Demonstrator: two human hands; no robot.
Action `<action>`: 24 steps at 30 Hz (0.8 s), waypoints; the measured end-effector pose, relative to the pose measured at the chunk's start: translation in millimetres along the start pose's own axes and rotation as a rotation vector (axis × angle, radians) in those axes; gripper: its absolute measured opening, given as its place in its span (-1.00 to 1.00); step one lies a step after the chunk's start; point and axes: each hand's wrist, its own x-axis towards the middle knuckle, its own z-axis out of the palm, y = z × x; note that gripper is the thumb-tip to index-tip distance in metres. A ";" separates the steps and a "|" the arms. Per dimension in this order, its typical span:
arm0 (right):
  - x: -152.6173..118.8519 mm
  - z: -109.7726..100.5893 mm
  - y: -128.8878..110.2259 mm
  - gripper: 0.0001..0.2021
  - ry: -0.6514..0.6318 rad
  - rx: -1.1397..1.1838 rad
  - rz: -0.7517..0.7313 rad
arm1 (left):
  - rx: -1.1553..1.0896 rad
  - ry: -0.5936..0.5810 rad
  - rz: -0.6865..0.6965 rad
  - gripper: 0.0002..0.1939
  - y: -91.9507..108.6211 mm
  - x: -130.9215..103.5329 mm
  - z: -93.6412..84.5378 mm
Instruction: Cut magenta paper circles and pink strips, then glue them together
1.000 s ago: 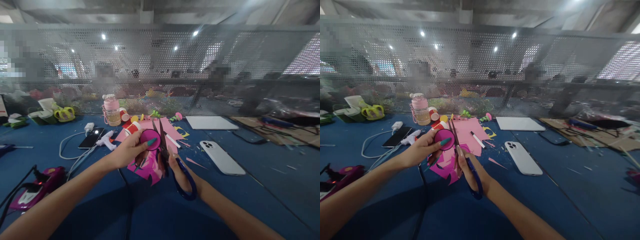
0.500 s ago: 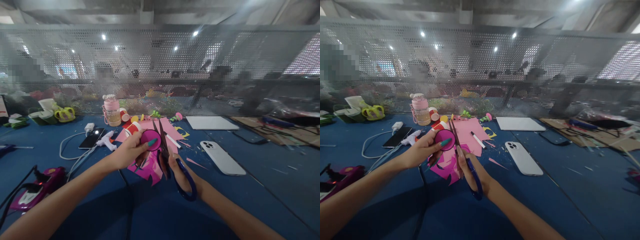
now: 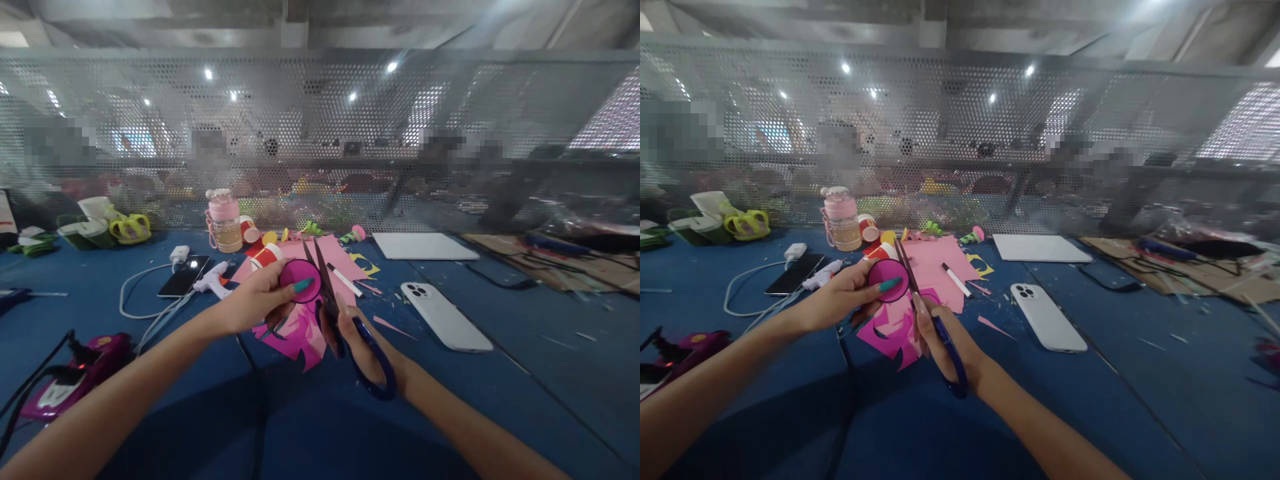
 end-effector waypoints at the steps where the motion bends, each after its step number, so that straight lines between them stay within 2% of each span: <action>1: 0.0 0.2 0.7 -0.42 -0.007 0.002 0.009 | 0.013 -0.002 -0.005 -0.84 -0.1 0.1 -0.5; 6: -1.0 0.8 1.9 -0.42 -0.022 0.038 0.054 | 0.035 -0.015 -0.010 -0.85 -0.7 0.8 -1.7; 12: -1.2 -0.1 -1.6 -0.42 0.048 -0.020 -0.015 | 0.037 -0.029 -0.041 -0.83 1.1 -0.2 -3.0; 18: -1.6 -1.4 -1.6 -0.41 -0.048 0.013 0.036 | 0.046 -0.050 -0.043 -0.79 -0.3 -0.3 -6.1; 24: -0.6 -1.4 0.3 -0.41 -0.024 -0.014 0.029 | 0.064 -0.094 -0.021 -0.82 0.5 -0.5 -9.9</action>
